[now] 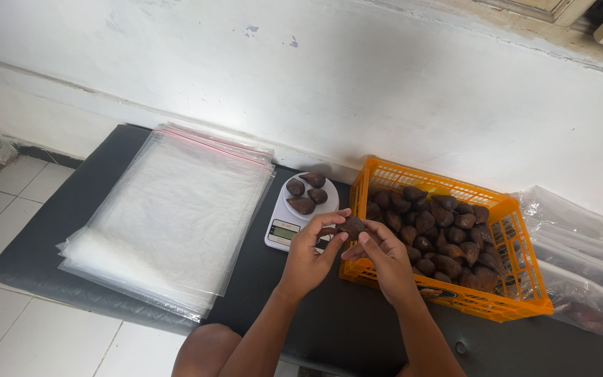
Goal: Weighing fruits on a digital scale and placing them into plastic zip-lock bags
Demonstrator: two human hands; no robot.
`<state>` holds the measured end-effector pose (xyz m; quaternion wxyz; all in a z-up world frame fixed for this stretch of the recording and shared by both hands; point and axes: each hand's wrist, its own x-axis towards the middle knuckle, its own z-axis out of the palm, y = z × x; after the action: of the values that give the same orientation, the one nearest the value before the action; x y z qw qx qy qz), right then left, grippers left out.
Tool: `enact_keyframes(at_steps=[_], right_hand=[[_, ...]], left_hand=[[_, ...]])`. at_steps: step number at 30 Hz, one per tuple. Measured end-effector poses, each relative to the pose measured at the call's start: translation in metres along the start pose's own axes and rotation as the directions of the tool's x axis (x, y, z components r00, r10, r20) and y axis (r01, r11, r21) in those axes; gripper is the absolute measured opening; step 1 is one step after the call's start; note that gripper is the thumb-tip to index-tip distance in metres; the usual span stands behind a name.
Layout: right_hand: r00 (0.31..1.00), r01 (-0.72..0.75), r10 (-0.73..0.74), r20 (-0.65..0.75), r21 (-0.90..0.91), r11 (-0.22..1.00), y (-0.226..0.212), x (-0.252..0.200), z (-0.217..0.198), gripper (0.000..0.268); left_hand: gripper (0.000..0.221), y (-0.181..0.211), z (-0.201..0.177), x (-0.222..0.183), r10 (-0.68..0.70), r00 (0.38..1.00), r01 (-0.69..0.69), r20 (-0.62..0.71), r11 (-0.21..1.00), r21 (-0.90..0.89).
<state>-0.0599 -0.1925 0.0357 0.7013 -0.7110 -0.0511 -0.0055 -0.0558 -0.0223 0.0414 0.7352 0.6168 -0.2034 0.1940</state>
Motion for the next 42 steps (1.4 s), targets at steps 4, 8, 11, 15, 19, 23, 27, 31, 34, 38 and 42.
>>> enact_keyframes(at_steps=[4,8,11,15,19,23,27,31,34,38,42], right_hand=[[1.0,0.017,-0.018,0.012,0.011,1.0,0.01,0.002,-0.005,0.047],[0.999,0.035,-0.036,0.031,0.023,0.999,0.016,0.002,-0.008,0.047],[0.998,0.048,-0.049,0.039,0.019,0.999,0.013,0.003,-0.007,0.047],[0.997,0.053,-0.054,0.049,0.024,0.998,0.011,0.003,-0.007,0.048],[0.997,0.051,-0.053,0.051,0.032,0.998,0.014,0.004,-0.009,0.049],[0.997,0.054,-0.055,0.046,0.027,0.998,0.014,0.003,-0.008,0.049],[0.997,0.062,-0.063,0.036,0.015,0.998,0.015,0.003,-0.009,0.048],[0.997,0.064,-0.065,0.039,0.009,0.998,0.01,0.002,-0.007,0.047],[0.997,0.064,-0.064,0.042,0.001,0.998,0.008,0.003,-0.006,0.046],[0.998,0.057,-0.057,0.039,-0.001,0.998,0.009,0.002,-0.006,0.046],[0.999,0.046,-0.045,0.025,-0.026,0.999,0.003,0.0,-0.002,0.046]], left_hand=[[0.016,-0.002,0.0,0.0,-0.018,1.0,0.018,-0.003,0.999,-0.039],[0.012,0.0,-0.001,-0.001,-0.047,0.999,0.048,0.004,0.997,-0.053],[0.012,0.002,-0.001,0.0,-0.051,0.999,0.051,0.011,0.997,-0.057],[0.012,0.002,-0.003,0.0,-0.052,0.998,0.053,0.022,0.997,-0.06],[0.012,0.005,-0.005,0.0,-0.053,0.998,0.055,0.031,0.996,-0.069],[0.012,0.004,-0.006,0.0,-0.05,0.998,0.052,0.033,0.997,-0.061],[0.01,0.002,-0.006,0.0,-0.056,0.998,0.058,0.03,0.996,-0.062],[0.01,0.005,-0.007,0.001,-0.057,0.998,0.059,0.028,0.996,-0.072],[0.01,0.005,-0.008,0.001,-0.05,0.998,0.052,0.029,0.997,-0.064],[0.01,0.006,-0.009,0.001,-0.062,0.998,0.064,0.031,0.996,-0.062],[0.011,0.007,-0.008,0.002,-0.078,0.997,0.079,0.021,0.996,-0.05]])
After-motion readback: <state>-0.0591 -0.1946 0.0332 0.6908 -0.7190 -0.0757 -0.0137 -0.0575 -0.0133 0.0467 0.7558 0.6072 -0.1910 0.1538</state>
